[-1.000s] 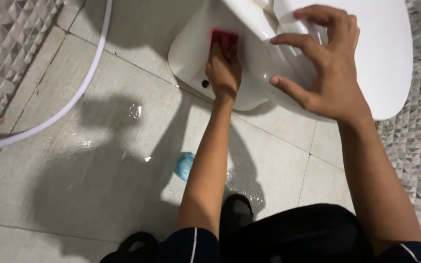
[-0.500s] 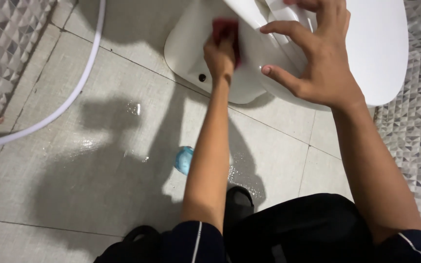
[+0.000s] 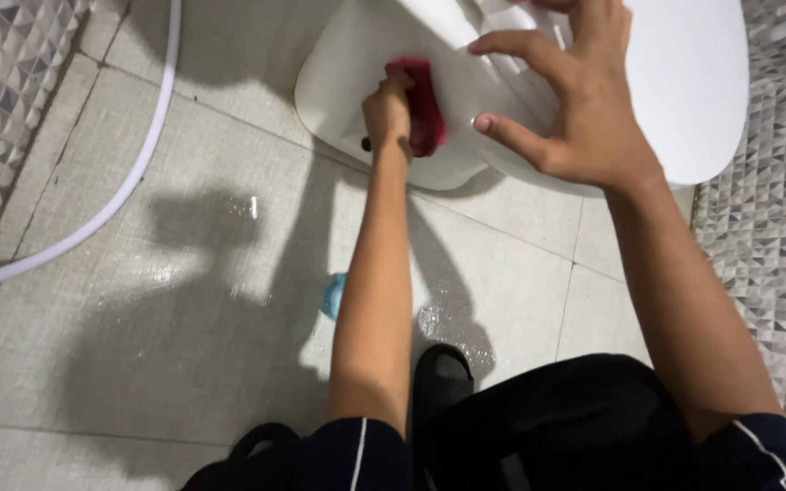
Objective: The person cleans a white toilet by spraying a blue liquid cleaner onto the seat and scrubbing it with a pink brush. They repeatedly apply the cleaner and scrub the top and sides of the toilet seat and the base of the bowl.
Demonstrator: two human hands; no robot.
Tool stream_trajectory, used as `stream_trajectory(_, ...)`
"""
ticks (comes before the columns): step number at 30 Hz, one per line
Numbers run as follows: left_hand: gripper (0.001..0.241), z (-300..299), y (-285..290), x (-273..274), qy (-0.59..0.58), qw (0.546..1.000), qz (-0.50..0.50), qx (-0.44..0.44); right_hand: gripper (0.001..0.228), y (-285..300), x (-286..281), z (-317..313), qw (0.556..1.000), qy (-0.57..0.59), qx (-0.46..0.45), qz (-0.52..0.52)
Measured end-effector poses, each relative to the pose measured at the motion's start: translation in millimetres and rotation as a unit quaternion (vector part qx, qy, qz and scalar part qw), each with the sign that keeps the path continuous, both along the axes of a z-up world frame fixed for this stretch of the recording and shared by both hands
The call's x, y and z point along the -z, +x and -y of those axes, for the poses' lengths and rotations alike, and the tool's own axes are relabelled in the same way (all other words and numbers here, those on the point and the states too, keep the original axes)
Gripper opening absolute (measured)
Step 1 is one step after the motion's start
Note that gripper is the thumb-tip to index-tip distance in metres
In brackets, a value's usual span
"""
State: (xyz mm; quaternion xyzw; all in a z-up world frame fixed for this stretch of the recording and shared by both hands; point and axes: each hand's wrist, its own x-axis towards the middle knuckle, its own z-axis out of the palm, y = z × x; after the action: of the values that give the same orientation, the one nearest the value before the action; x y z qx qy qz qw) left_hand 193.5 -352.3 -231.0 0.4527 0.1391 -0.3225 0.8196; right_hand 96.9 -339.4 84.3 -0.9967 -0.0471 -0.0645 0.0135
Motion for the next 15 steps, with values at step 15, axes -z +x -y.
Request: stream_trajectory(15, 0.041, -39.8, 25.9, -78.3, 0.066, 0.994, 0.083, 0.015, 0.051, -1.1, -1.5, -9.1, 1.000, 0.002, 0.017, -0.010)
